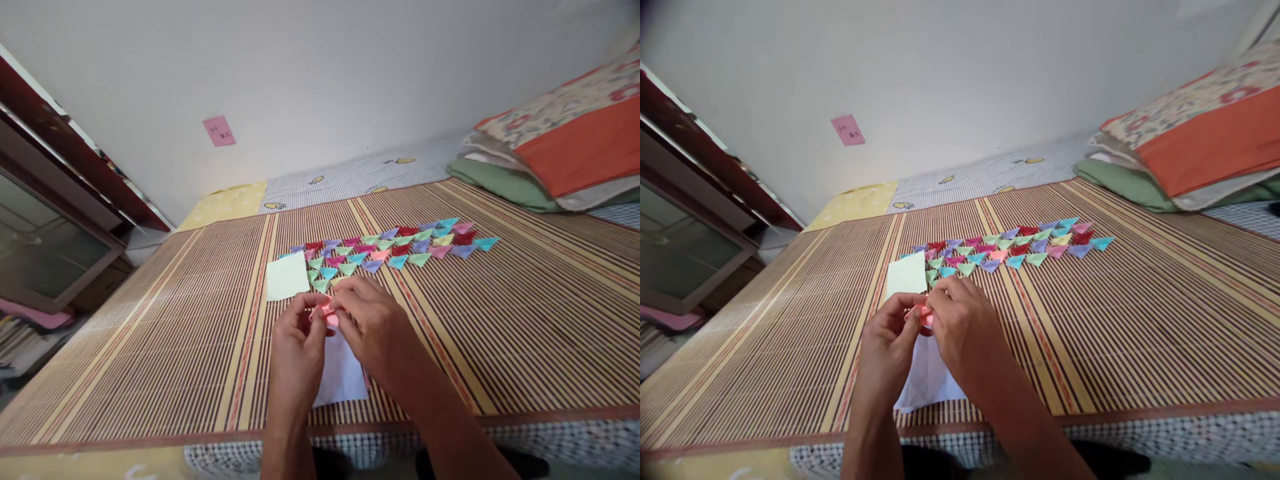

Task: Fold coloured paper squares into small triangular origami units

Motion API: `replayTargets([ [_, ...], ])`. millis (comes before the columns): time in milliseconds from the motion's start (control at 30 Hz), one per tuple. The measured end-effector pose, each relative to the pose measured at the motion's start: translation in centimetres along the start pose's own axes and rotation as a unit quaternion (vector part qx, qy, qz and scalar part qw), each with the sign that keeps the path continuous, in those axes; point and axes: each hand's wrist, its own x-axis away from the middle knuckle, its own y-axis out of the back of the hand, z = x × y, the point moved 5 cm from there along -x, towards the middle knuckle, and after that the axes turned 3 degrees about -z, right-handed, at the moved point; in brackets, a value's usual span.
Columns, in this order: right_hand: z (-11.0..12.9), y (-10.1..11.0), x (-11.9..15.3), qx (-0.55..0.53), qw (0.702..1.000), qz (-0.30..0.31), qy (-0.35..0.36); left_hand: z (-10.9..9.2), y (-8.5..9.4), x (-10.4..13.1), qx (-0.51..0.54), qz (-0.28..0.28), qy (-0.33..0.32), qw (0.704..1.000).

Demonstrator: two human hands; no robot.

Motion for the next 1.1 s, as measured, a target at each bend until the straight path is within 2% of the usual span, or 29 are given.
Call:
replayTargets([
  [267,-0.2,-0.4,0.1,-0.026,0.999,0.023,-0.005,-0.1,0.0,0.1,0.006,0.015,-0.003,1.000],
  [633,-0.2,-0.9,0.3,0.001,0.995,0.103,-0.019,-0.5,0.0,0.1,-0.012,0.030,-0.007,0.999],
  [867,-0.9,-0.6,0.3,0.014,0.998,0.043,-0.035,-0.6,-0.7,0.5,-0.043,0.056,-0.039,0.997],
  [1100,-0.2,0.1,0.0,-0.014,0.999,0.041,-0.005,-0.7,-0.8,0.6,-0.083,0.020,-0.050,0.995],
])
